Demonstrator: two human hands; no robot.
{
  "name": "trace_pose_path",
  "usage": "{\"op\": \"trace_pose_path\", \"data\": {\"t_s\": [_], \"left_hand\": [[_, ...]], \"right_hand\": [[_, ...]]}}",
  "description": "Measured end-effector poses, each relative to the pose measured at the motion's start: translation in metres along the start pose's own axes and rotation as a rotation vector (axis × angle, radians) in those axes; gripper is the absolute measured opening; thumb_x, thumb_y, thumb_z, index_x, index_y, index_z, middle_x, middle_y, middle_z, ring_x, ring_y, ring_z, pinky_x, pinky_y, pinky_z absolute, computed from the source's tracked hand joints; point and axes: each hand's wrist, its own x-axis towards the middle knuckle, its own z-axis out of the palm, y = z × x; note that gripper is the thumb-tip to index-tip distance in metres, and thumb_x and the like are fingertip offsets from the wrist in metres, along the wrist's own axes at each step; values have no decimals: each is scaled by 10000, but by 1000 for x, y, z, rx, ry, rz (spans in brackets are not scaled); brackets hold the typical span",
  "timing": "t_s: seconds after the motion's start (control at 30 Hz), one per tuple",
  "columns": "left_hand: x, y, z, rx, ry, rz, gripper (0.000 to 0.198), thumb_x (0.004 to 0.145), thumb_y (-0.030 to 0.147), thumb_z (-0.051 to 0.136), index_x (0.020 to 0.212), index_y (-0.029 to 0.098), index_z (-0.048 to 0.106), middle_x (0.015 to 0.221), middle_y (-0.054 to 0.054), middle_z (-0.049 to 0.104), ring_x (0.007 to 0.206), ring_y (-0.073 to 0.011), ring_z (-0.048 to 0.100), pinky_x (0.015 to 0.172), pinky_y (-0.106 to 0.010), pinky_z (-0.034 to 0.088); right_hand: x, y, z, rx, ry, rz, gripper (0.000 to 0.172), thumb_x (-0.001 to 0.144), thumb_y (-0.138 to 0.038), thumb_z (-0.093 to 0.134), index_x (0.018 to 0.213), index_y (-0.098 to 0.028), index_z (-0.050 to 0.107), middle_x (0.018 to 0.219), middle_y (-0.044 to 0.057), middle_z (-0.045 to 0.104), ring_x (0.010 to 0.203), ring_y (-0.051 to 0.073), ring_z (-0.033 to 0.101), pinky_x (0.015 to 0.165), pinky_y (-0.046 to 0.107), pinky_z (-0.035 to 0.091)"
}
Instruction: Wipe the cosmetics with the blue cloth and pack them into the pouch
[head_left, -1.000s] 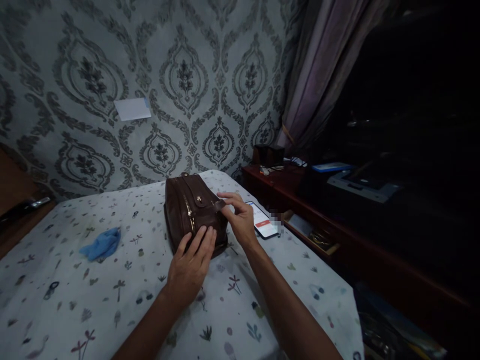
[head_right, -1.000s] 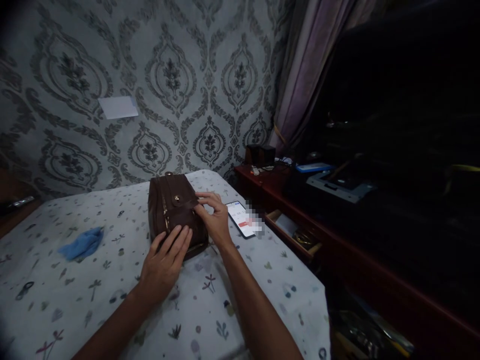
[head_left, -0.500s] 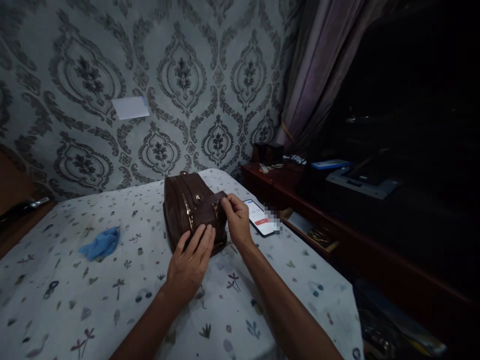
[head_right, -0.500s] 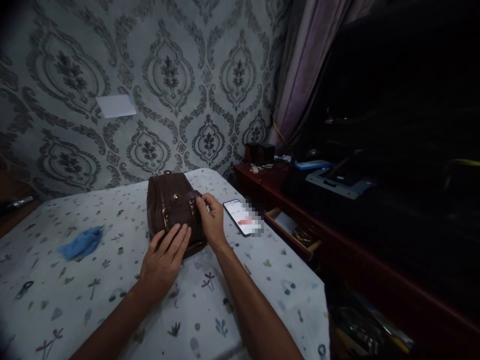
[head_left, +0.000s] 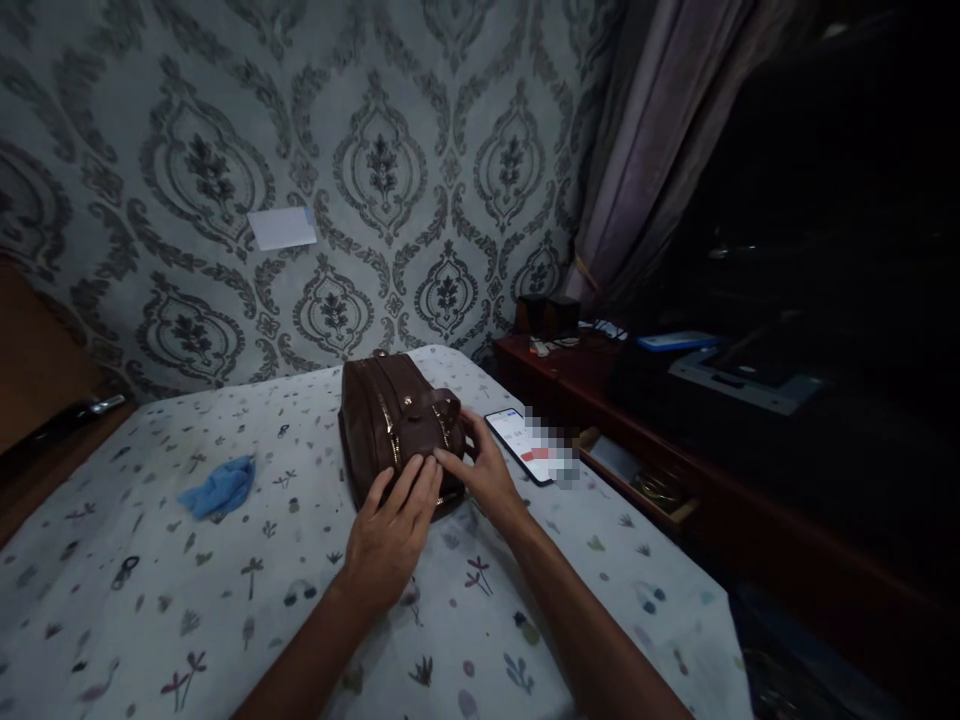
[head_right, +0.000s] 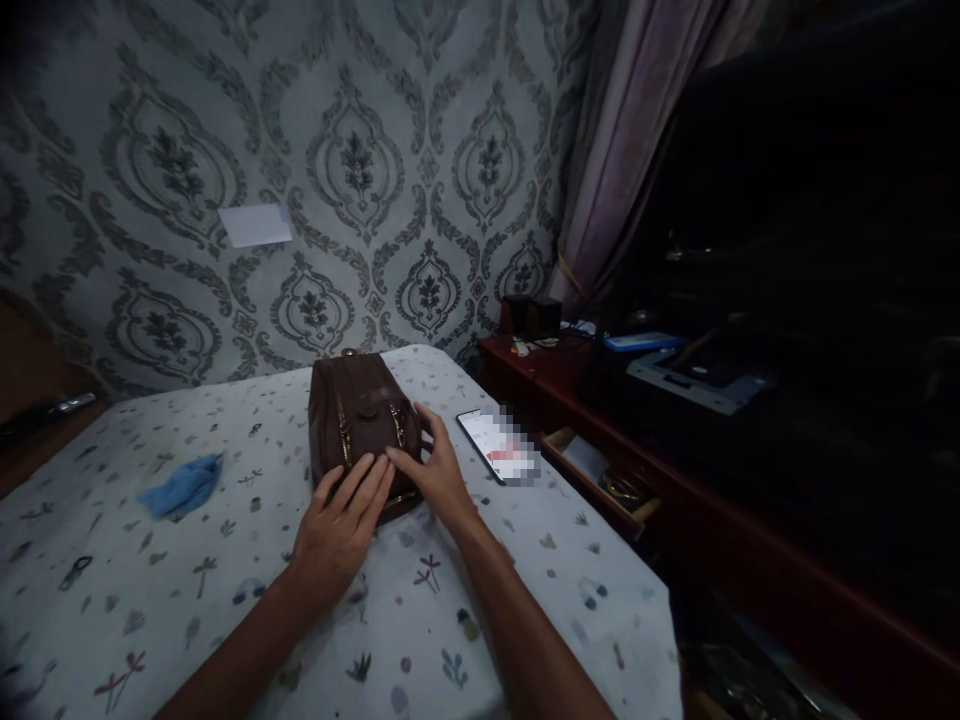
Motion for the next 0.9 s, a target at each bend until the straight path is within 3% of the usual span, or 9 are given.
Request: {"op": "trace_pose_path", "data": {"t_s": [0.17,0.3,0.37,0.47,0.57,0.67,0.8,0.9], "left_hand": [[-1,-2,1,-57,-2,-4,440,949,82,426,1358,112,584,1383,-121,630,1330,-222,527,1154,-408,323],[2,-7,-11,-247,78,-15,380,901,50,463,1229,120,642,1218,-139,698,1248,-230,579,1120,-421,376],[7,-12,-20,-361,141,-66,311,898,50,471,1136,146,647,1080,-120,706,1143,-225,612,1059,-411,435],[17,-24,-28,-381,189,-255,191,907,102,518,1068,168,596,1006,-110,649,1040,-242,593,944,-411,494],[29,-39,-28,-345,121,-405,282,890,174,568,1171,161,543,1115,-136,601,1089,-288,551,925,-451,487],[40,-52,-26,-382,4,-405,327,878,177,575,1204,187,557,1160,-122,607,1109,-294,548,931,-452,467],[53,-61,-25,-516,-4,-505,174,931,172,488,1011,205,639,1003,-75,658,977,-243,592,845,-384,464],[61,-68,-24,-711,-8,-642,214,955,256,483,844,188,654,860,-46,640,856,-203,593,768,-324,467]], "right_hand": [[-6,3,-3,48,-91,74,675,718,-427,807,1312,-285,521,1390,81,577,1263,266,554,1076,451,449],[-4,2,-5,40,-111,41,698,707,-432,819,1322,-286,520,1377,77,590,1256,274,560,1078,467,447],[-4,2,-7,23,-125,10,717,702,-435,824,1332,-285,518,1372,80,595,1256,280,561,1075,473,448],[-3,4,-9,-14,-146,1,769,686,-436,836,1359,-279,500,1393,91,575,1271,293,547,1075,486,440],[-3,5,-9,-26,-158,8,833,668,-430,848,1392,-276,464,1444,98,525,1302,297,516,1089,490,421],[-4,6,-8,-19,-165,-5,831,676,-425,843,1397,-274,457,1463,98,504,1315,294,502,1110,485,398],[-4,8,-8,-18,-150,-26,779,694,-411,830,1380,-286,482,1440,86,530,1300,290,519,1106,474,405],[-2,11,-9,-40,-132,-37,800,668,-416,846,1373,-282,492,1427,91,538,1289,298,525,1103,479,406]]}}
